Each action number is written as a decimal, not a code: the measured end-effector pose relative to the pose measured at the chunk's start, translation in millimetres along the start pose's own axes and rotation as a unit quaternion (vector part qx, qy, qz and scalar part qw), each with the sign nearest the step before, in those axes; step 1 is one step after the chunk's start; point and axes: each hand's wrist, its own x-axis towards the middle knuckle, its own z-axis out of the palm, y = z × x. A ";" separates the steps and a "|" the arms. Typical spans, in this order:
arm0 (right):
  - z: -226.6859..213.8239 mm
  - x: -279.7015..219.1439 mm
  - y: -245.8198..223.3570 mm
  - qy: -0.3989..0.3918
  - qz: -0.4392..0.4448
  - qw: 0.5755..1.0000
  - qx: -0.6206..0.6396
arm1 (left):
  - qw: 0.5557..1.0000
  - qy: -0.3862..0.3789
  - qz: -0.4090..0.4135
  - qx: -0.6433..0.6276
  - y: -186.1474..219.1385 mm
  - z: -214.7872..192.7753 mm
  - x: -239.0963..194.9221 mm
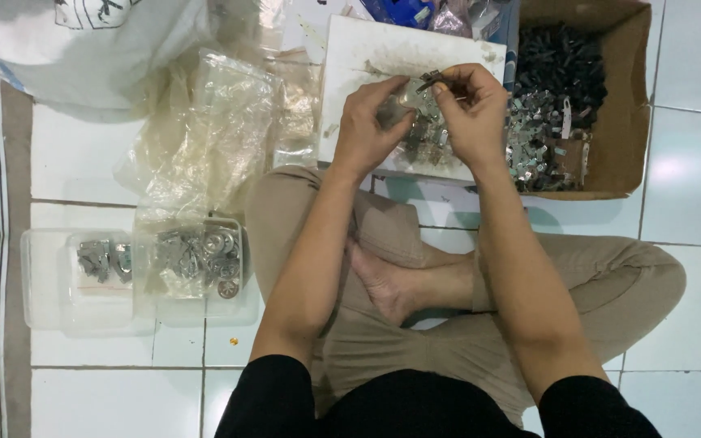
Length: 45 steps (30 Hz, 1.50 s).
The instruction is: Sorting and arranging small metal hinges from a pile into a cardboard storage box while sitting on the floor.
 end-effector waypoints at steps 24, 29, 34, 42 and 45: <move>4.7 23.0 -65.9 -0.185 -0.001 0.953 -0.238 | 0.999 0.016 0.025 0.020 -8.2 5.2 -1.0; 2.8 25.8 -52.4 -0.173 -0.032 0.961 -0.215 | 0.999 0.016 0.033 0.003 -5.5 2.7 0.9; -0.1 30.2 -42.4 -0.152 -0.059 0.963 -0.216 | 0.999 0.015 0.028 0.006 -11.0 5.5 4.9; -13.1 15.8 -42.0 -0.073 -0.072 0.984 -0.148 | 0.998 0.010 -0.050 -0.032 0.2 -2.2 0.5; -18.7 4.8 -31.4 -0.126 0.058 0.945 -0.297 | 0.987 0.084 -0.063 -0.125 9.2 -7.2 -3.3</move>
